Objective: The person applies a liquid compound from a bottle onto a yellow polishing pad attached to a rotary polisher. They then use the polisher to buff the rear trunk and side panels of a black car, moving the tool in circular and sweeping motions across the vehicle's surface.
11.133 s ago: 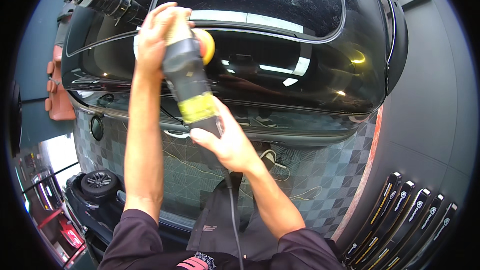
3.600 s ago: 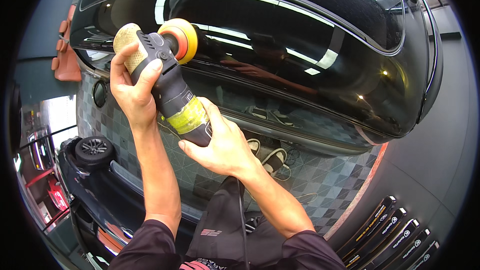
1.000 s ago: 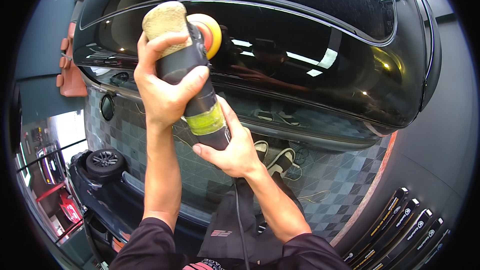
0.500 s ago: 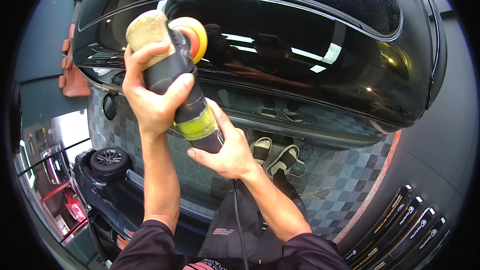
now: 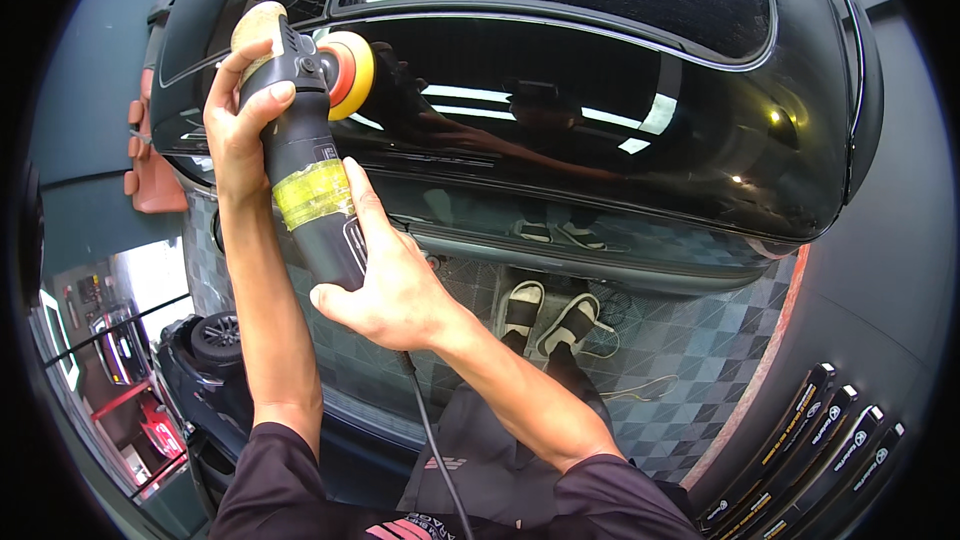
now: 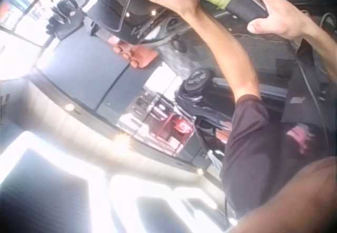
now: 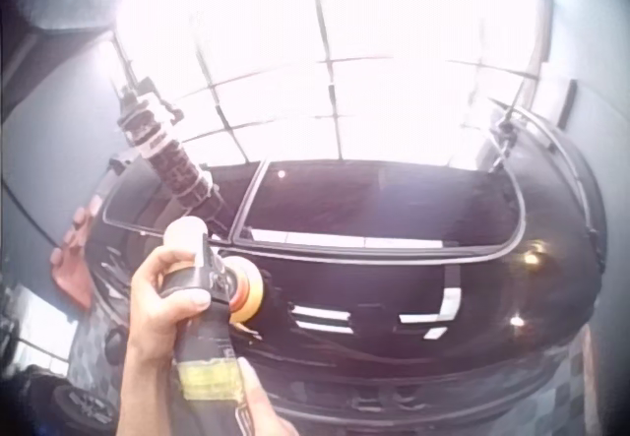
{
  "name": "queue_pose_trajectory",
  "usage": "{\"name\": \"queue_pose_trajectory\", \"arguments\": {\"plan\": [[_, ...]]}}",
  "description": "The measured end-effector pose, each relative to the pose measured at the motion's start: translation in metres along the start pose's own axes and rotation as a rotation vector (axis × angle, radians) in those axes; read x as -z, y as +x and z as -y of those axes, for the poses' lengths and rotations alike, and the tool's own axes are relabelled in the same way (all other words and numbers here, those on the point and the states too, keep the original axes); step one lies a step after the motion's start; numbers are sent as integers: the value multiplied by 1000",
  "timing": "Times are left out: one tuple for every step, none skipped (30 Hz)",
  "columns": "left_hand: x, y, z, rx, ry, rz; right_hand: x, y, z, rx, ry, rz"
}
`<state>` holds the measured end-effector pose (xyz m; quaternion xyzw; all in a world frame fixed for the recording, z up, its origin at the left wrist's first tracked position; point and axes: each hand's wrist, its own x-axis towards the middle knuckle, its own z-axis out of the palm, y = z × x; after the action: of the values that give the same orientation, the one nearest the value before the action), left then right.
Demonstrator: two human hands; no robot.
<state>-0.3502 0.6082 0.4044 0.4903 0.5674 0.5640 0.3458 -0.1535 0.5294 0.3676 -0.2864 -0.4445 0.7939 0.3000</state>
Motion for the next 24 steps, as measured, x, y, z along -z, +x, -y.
{"name": "queue_pose_trajectory", "arguments": {"plan": [[-3, 2, -1, 13, -5, 14, 1, -2, 1, 8, 18, -18], [-9, 1, -2, 6, -11, 23, 3, -7, 1, 16, 37, -37], [-17, -2, -2, 0, -19, 31, 5, -14, 0, 23, 47, -60], [-24, -4, -2, -11, -6, 48, 6, -19, 1, 34, 55, -82], [-33, -8, -3, -32, -8, 63, 9, -26, 1, 46, 55, -109], [-43, -13, -3, -40, -13, 73, 11, -33, -2, 55, 61, -130], [-54, -16, -5, -52, -28, 85, 15, -41, -1, 63, 60, -162], [-62, -18, -6, -48, -23, 111, 18, -50, 0, 70, 59, -193], [-68, -20, -6, -41, -11, 137, 20, -56, 0, 76, 65, -221], [-72, -23, -8, -32, 23, 146, 22, -60, 1, 53, 108, -222], [-73, -25, -10, -22, 59, 154, 20, -60, 1, 55, 115, -215], [-75, -24, -11, -14, 61, 151, 21, -60, 3, 58, 115, -220], [-70, -22, -8, -53, 82, 141, 21, -60, 5, 61, 114, -222], [-62, -20, -7, -29, 37, 115, 18, -52, -2, 82, 124, -205], [-51, -19, -5, -2, 6, 88, 14, -42, -3, 52, 93, -175], [-41, -15, -7, 2, -37, 51, 12, -32, 0, 39, 50, -147], [-27, -9, -5, 25, -52, 49, 10, -23, 3, 26, 6, -120], [-16, -6, -3, 9, -29, 19, 6, -13, 2, 31, 20, -100], [-7, -3, -1, -6, -16, -10, 4, -7, 4, 20, 13, -87], [-2, 0, 0, 1, -28, -8, 4, -3, 5, 10, 6, -76], [-4, 1, 0, -10, -26, -7, 3, -1, 5, -6, -5, -63], [-8, 2, 1, -21, -25, -3, 6, -2, 6, -26, 35, -54], [-14, 3, 1, -32, -25, 2, 9, -6, 6, 16, 50, -86], [-26, 3, -1, -21, -23, 25, 13, -11, 5, 55, 59, -121]]}}
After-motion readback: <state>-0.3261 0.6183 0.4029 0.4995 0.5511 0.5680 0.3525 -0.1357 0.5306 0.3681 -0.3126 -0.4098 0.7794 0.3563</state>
